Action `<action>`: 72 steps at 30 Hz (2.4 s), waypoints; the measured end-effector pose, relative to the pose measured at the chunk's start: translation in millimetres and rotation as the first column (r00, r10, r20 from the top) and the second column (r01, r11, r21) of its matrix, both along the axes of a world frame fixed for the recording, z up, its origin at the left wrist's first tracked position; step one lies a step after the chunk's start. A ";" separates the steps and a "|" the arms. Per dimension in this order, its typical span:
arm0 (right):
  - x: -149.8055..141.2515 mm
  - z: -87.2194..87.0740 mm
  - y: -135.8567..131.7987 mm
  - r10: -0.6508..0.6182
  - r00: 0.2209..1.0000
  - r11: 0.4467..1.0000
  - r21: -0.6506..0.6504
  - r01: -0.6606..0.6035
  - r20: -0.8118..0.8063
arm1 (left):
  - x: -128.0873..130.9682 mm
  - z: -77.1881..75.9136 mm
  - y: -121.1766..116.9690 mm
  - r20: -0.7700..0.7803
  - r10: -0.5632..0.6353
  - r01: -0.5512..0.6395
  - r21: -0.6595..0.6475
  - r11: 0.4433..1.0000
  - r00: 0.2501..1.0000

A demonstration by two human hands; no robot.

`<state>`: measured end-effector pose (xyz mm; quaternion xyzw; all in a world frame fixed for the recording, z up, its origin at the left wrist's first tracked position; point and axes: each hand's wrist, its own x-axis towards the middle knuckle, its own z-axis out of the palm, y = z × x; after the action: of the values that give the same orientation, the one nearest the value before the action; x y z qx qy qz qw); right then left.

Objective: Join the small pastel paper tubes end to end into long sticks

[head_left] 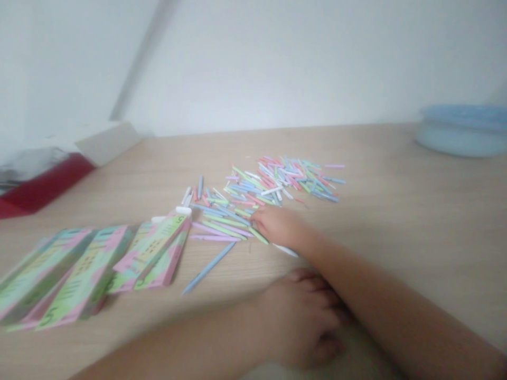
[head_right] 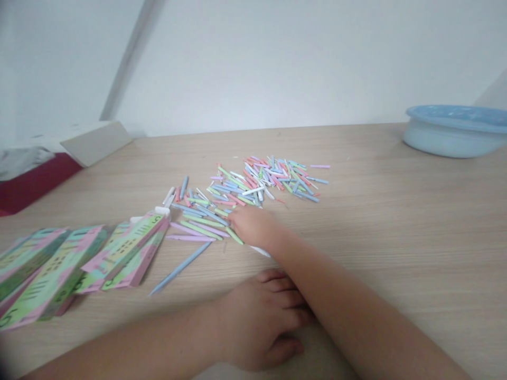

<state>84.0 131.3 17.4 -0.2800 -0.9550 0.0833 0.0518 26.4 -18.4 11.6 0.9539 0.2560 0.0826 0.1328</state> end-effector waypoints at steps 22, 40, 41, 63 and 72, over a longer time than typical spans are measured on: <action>-2.7 -6.3 2.8 0.200 0.972 0.974 -0.085 -0.211 -0.126 | 1.3 -3.0 -1.2 0.007 0.018 -0.018 0.002 1.000 1.000; 85.8 41.3 56.5 -0.257 0.942 0.777 -0.626 0.068 -0.215 | -8.0 -11.9 -5.9 0.272 0.032 0.006 -0.140 0.990 0.962; 87.4 41.9 54.4 -0.236 0.947 0.731 -0.682 0.024 -0.219 | -8.4 -13.3 -6.5 0.340 0.102 -0.043 -0.176 0.983 0.935; 61.8 36.5 36.1 -0.142 0.921 0.443 -0.855 -0.270 -0.364 | -13.9 -24.0 14.0 0.449 0.780 -0.272 -0.760 0.590 0.437; 21.0 2.6 55.6 -0.286 0.818 0.868 -0.496 0.000 -0.500 | -8.5 -13.0 3.2 0.344 0.449 -0.234 -0.515 0.824 0.825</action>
<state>105.0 186.9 20.1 -0.3204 -0.8228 0.3881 0.2642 17.9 -15.2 -1.4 0.7867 0.4015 0.2626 0.3884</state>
